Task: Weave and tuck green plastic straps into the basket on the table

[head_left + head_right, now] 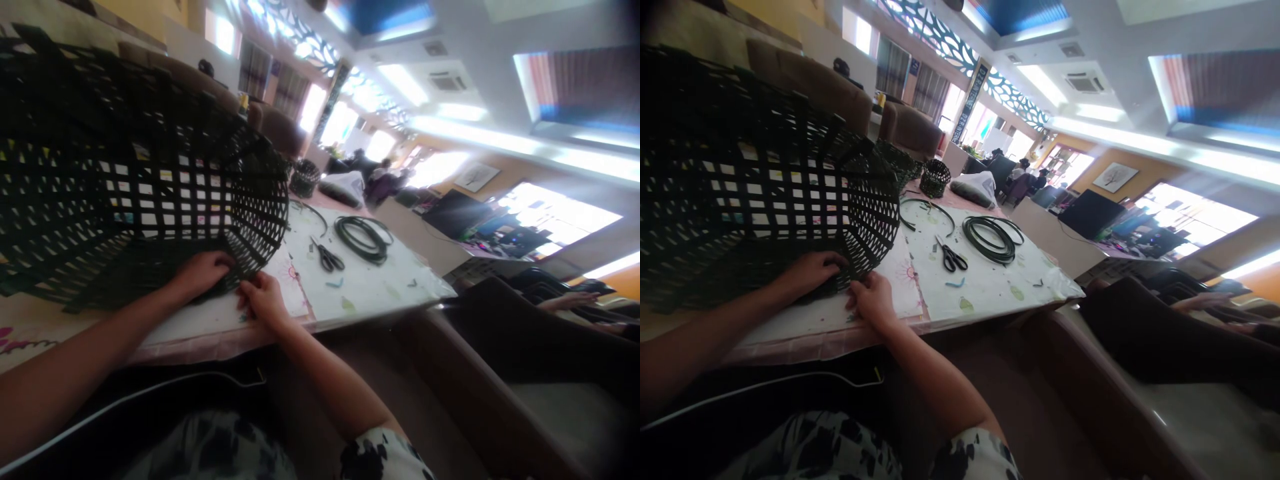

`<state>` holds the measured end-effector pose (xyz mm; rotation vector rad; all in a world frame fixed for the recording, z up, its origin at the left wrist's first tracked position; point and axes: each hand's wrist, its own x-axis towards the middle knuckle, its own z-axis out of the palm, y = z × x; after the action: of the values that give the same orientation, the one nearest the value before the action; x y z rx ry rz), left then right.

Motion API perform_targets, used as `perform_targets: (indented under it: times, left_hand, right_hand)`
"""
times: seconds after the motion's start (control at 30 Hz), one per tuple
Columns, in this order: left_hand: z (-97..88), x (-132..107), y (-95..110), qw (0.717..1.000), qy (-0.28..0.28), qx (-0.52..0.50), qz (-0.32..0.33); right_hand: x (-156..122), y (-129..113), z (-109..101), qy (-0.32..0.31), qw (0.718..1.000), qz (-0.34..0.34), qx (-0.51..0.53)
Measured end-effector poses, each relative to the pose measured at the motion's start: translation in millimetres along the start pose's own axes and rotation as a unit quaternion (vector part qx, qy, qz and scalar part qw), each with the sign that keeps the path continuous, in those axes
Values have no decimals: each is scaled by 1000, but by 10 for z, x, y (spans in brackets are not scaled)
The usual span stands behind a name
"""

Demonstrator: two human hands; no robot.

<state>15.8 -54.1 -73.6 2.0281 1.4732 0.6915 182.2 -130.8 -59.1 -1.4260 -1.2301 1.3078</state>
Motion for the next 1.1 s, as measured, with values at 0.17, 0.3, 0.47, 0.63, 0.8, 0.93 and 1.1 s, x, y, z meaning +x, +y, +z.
perform_targets:
  times: [0.17,0.3,0.47,0.63,0.8,0.93,1.1]
  left_hand:
    - [3,-31,30,1000,11,-13,-2]
    - [-17,-54,80,1000,-2,16,-18]
    - [-13,-79,97,1000,-13,21,-10]
    - [-27,-189,168,999,12,49,15]
    - [-24,-362,290,989,31,59,132]
    - [25,-476,335,974,33,152,166]
    - [67,-675,287,929,132,285,198]
  right_hand:
    - [-10,18,-1,-1,1000,-6,3]
    - [7,59,11,24,1000,-14,-11]
    - [2,23,-67,-36,999,2,19]
    - [-1,32,-113,-53,995,20,87]
    - [26,120,-101,-21,996,-10,90]
    - [65,184,-100,-32,995,-26,91]
    - [23,247,-81,65,990,-101,72]
